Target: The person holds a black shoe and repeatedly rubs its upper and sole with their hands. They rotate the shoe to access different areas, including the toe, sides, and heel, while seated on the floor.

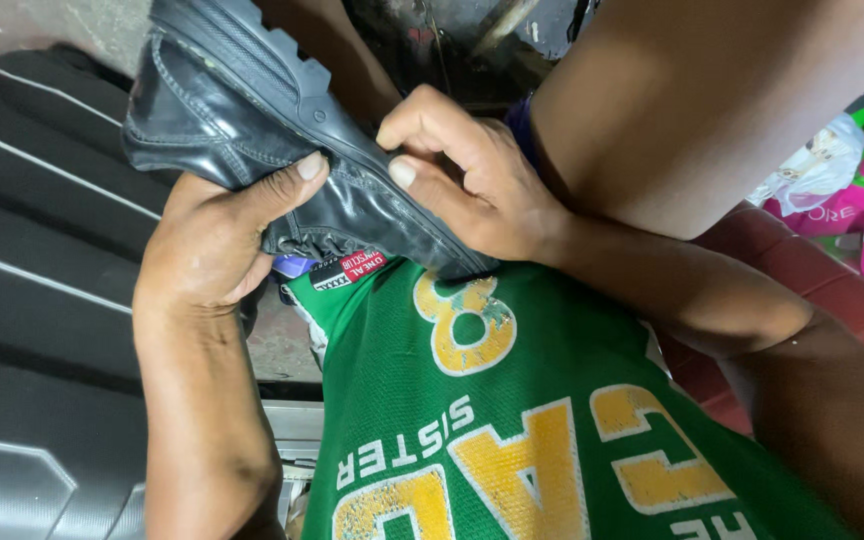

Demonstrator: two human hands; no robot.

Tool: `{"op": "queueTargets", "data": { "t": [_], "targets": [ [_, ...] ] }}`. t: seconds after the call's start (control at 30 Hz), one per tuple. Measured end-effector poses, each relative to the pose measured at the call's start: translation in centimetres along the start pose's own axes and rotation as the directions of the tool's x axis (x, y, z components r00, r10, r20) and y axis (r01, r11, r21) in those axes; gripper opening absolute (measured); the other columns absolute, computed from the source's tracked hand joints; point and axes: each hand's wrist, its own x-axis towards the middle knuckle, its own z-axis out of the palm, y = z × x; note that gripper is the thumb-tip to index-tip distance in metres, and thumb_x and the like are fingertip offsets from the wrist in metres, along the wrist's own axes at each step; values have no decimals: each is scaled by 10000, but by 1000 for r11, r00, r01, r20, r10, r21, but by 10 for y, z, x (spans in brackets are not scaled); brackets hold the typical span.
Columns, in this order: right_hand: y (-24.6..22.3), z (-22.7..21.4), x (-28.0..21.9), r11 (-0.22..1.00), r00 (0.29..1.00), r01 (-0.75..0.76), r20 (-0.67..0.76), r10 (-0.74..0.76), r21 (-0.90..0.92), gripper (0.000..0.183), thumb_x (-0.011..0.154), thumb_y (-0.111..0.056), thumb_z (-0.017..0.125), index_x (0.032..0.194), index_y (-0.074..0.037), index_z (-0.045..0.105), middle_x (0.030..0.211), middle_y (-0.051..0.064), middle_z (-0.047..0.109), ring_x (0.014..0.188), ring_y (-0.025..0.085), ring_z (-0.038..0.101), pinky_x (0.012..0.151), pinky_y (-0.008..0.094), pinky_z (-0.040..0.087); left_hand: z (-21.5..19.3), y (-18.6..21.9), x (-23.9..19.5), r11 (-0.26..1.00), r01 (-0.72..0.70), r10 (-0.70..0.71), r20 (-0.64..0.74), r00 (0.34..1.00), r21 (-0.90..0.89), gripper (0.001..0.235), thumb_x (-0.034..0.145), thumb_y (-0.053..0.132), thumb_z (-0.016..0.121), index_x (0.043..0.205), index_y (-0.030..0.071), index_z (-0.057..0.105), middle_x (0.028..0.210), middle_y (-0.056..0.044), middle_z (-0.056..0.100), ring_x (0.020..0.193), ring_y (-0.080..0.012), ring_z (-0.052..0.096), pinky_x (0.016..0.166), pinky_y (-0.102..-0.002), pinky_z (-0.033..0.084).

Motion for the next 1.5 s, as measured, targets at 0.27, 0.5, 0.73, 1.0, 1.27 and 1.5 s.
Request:
{"op": "queueTargets", "data": {
  "t": [0.27, 0.5, 0.73, 1.0, 1.27, 1.5],
  "targets": [
    [-2, -5, 7, 970, 994, -112, -13, 112, -217, 230, 1051, -53, 650, 1190, -25, 469, 725, 12, 463, 642, 60, 438, 624, 269, 369, 3, -12, 10, 982, -63, 47, -93, 995, -177, 299, 916, -5, 753, 1202, -57, 681, 1099, -125, 740, 983, -224, 730, 901, -342, 596],
    [-1, -5, 6, 984, 987, -129, -80, 139, 123, 119, 1189, -149, 518, 1227, -44, 559, 876, -25, 458, 780, 36, 422, 701, 223, 378, 7, 19, 12, 988, -138, 143, -78, 987, 62, 328, 826, 60, 761, 1138, 39, 661, 1022, -55, 751, 927, -152, 747, 876, -286, 614],
    [1, 3, 7, 965, 996, -37, -65, 56, 260, 213, 1167, -229, 513, 1273, -45, 530, 980, -14, 538, 847, 50, 523, 787, 213, 467, -15, 43, 9, 855, -383, 310, 247, 918, 350, 267, 1002, 184, 798, 1189, 21, 700, 1075, -42, 741, 949, -125, 697, 898, -282, 577],
    [0, 12, 12, 974, 996, -37, -69, 53, 224, 174, 1080, -133, 655, 1117, -41, 512, 951, -2, 591, 813, 43, 545, 705, 227, 473, -4, 52, -2, 649, -449, 319, 316, 894, 615, 383, 922, 337, 718, 1171, 48, 688, 1044, -5, 748, 969, -107, 686, 877, -275, 536],
    [-12, 3, 20, 986, 996, -87, -4, 87, -139, 314, 983, -133, 799, 1085, -17, 526, 899, 12, 628, 817, 34, 588, 718, 221, 515, -4, 53, -1, 470, -527, 308, 428, 850, 708, 332, 1013, 388, 679, 1106, 75, 741, 946, -66, 766, 847, -170, 717, 779, -322, 546],
    [-19, 22, 10, 851, 978, -203, -132, 159, -484, 382, 995, -141, 711, 1238, 56, 490, 747, 74, 575, 613, 148, 573, 596, 307, 479, -5, 42, 7, 484, -429, 278, 331, 902, 762, 403, 990, 385, 704, 811, 23, 701, 526, -81, 562, 482, -195, 550, 525, -344, 468]
  ]
}}
